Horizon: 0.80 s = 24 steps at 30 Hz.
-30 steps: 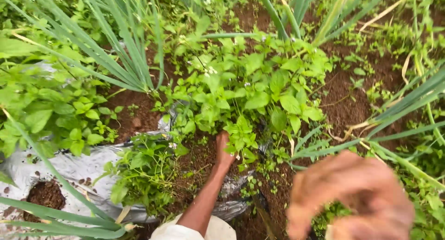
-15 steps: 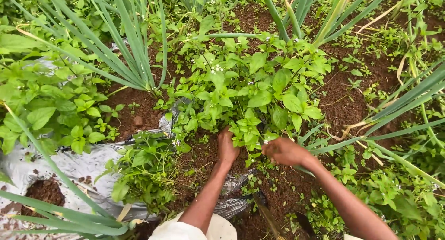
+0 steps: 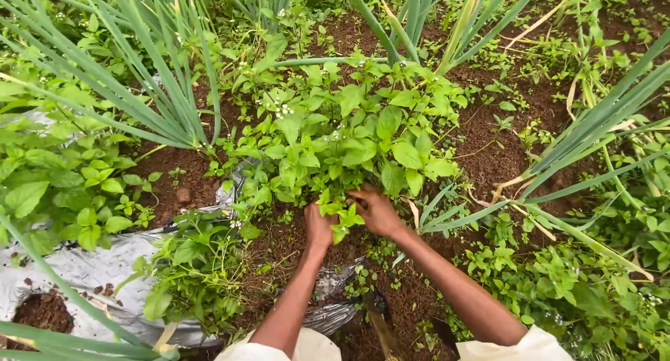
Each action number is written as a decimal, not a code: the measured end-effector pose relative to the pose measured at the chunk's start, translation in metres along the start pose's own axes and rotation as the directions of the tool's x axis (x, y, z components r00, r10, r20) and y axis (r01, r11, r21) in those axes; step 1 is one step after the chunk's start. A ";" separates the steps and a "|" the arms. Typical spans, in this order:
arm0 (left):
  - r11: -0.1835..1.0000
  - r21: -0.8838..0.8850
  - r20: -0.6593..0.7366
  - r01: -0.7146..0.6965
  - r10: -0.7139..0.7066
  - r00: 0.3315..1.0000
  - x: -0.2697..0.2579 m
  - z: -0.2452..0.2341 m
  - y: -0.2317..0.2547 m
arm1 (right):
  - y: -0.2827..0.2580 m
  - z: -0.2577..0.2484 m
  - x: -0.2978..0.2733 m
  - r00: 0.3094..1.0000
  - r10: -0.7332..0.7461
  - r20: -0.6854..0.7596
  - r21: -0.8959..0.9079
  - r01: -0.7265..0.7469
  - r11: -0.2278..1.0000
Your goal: The person sits on the ground in a garden bed and pulls weeds by hand from around the base of leafy green plants and onions. The removed weeds are gathered and placed on the ground beside the plants.
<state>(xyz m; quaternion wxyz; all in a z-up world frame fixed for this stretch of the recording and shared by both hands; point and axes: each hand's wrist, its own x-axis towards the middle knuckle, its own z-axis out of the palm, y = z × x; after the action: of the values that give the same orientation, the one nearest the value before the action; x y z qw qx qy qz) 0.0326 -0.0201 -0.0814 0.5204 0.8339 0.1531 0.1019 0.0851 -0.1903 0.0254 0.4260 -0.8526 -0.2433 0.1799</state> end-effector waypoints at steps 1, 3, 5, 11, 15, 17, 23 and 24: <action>1.000 0.001 -0.003 0.001 -0.001 1.000 -0.001 -0.002 0.000 | -0.002 -0.001 -0.001 1.000 -0.025 0.002 -0.011 0.025 1.000; 1.000 -0.001 -0.013 0.002 -0.002 1.000 -0.004 -0.004 0.003 | -0.002 -0.001 0.001 0.999 -0.040 0.016 0.002 0.040 0.999; 1.000 -0.004 -0.020 -0.005 0.005 1.000 -0.005 -0.008 0.006 | -0.008 -0.001 0.000 0.998 -0.055 0.022 0.012 0.055 0.998; 1.000 -0.011 -0.028 -0.015 0.014 1.000 -0.006 -0.013 0.016 | 0.023 0.024 0.007 0.986 -0.047 -0.160 -0.011 0.046 0.999; 1.000 -0.013 -0.025 -0.014 0.014 1.000 -0.010 -0.015 0.022 | 0.019 0.028 0.007 0.980 -0.063 -0.187 0.080 0.079 0.994; 1.000 -0.016 -0.016 -0.012 0.011 1.000 -0.009 -0.014 0.024 | 0.004 0.025 -0.005 0.972 -0.094 -0.213 0.127 0.123 0.984; 0.998 -0.060 -0.067 0.022 -0.026 0.997 0.000 0.007 -0.006 | 0.004 0.015 -0.011 0.992 0.079 -0.093 0.052 -0.075 0.996; 0.999 -0.038 -0.050 0.011 -0.013 0.999 0.001 0.005 -0.002 | 0.014 0.017 -0.004 0.993 0.109 -0.053 0.137 -0.101 0.985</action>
<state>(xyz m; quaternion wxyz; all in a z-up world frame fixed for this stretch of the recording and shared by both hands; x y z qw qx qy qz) 0.0347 -0.0232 -0.0853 0.5325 0.8202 0.1692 0.1228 0.0768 -0.1896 0.0048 0.4794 -0.8388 -0.1725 0.1920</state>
